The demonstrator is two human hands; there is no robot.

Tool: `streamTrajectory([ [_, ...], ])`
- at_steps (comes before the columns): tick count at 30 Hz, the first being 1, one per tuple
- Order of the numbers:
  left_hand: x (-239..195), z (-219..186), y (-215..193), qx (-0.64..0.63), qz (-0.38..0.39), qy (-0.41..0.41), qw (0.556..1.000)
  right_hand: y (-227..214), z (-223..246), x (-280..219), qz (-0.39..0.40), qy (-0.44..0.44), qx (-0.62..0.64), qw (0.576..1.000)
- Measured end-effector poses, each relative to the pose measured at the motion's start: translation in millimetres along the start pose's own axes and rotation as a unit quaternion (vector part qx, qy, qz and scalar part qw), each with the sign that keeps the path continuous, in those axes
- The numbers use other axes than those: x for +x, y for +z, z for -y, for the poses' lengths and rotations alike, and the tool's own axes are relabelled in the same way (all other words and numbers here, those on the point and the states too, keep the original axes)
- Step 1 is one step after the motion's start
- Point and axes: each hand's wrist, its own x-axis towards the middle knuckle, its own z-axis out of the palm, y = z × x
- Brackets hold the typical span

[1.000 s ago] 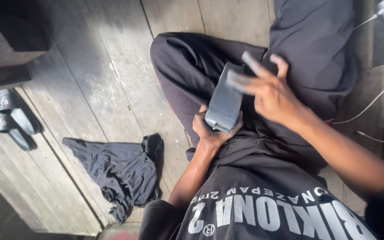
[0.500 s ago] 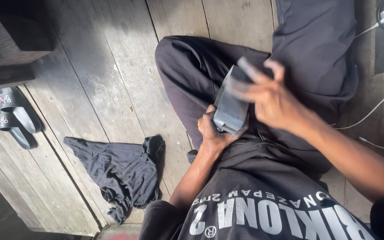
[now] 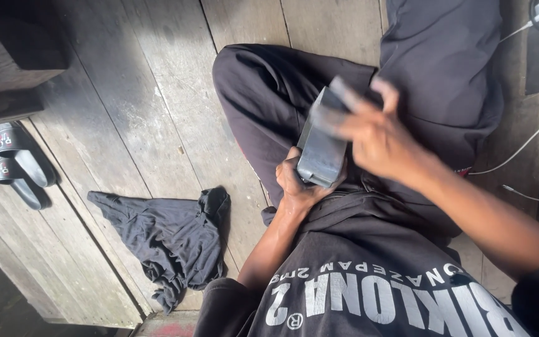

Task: The person sits on the floor and sands a small, dark metal part using a sanding block. They hold the part in their left hand and rub the sanding block against its surfaces and edges with their right hand, rotating the part to work on different sides.

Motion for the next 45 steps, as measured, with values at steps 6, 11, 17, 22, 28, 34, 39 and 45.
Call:
streamTrajectory([
  [6,8.6,-4.5,-3.1,-0.048,0.037,-0.025,0.998,0.5,3.0,-3.3,-0.022,0.017,0.012,1.000],
  [11,17.3,-3.7,-1.2,-0.078,0.061,-0.027,0.995,9.1,-25.3,-0.1,-0.039,0.079,-0.004,0.996],
  [17,-2.1,7.1,2.9,-0.096,0.039,-0.032,0.994,-13.5,15.0,3.9,-0.002,0.070,-0.028,0.997],
  [22,18.8,-3.8,2.7,-0.091,0.070,-0.035,0.993,-19.2,23.2,2.3,0.002,0.069,-0.014,0.998],
  [28,14.0,-5.0,3.5,-0.112,0.087,-0.012,0.990,-1.7,-11.8,-3.2,0.019,0.101,-0.042,0.994],
  [34,15.6,-6.5,-0.1,-0.079,0.119,-0.040,0.989,-29.7,33.3,-5.3,0.034,0.019,-0.045,0.998],
  [39,20.7,-7.6,1.5,-0.100,0.129,-0.018,0.986,-3.8,-15.9,-4.9,0.047,0.072,-0.115,0.990],
  [45,25.7,-12.4,2.0,-0.089,0.117,-0.022,0.989,-29.0,28.9,-7.4,0.069,0.050,-0.041,0.995],
])
